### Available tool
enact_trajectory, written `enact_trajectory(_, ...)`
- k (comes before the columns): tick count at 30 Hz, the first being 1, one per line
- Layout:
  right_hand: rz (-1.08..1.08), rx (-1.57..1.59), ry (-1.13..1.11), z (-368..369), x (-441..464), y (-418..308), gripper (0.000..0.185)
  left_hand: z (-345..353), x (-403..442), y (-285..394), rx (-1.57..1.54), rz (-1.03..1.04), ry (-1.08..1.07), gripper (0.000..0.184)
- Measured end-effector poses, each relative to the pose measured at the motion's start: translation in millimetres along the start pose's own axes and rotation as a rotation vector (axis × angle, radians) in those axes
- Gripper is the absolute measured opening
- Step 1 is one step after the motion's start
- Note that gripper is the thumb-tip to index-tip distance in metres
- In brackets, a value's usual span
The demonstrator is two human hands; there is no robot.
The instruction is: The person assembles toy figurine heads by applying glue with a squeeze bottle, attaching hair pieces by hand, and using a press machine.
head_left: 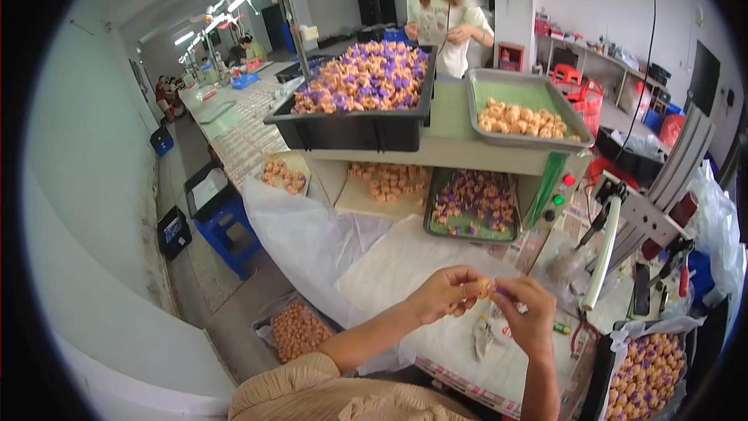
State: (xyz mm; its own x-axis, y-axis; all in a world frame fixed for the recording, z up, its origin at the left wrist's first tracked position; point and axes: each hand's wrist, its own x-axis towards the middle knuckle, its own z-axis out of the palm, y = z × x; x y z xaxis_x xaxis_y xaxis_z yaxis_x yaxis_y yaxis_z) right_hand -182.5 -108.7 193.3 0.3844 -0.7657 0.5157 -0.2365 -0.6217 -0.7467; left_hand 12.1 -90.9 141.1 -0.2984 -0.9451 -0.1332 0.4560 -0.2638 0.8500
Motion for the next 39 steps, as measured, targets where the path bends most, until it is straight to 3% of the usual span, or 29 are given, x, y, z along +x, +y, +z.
enact_trajectory(13,0.007,0.101,0.022,5,-20,10,0.025,7,-10,-7,-0.062,-0.041,-0.027,0.023)
enact_trajectory(39,-0.167,-0.028,0.094,3,-49,-27,0.029,31,-55,2,-0.132,-0.052,-0.134,0.023)
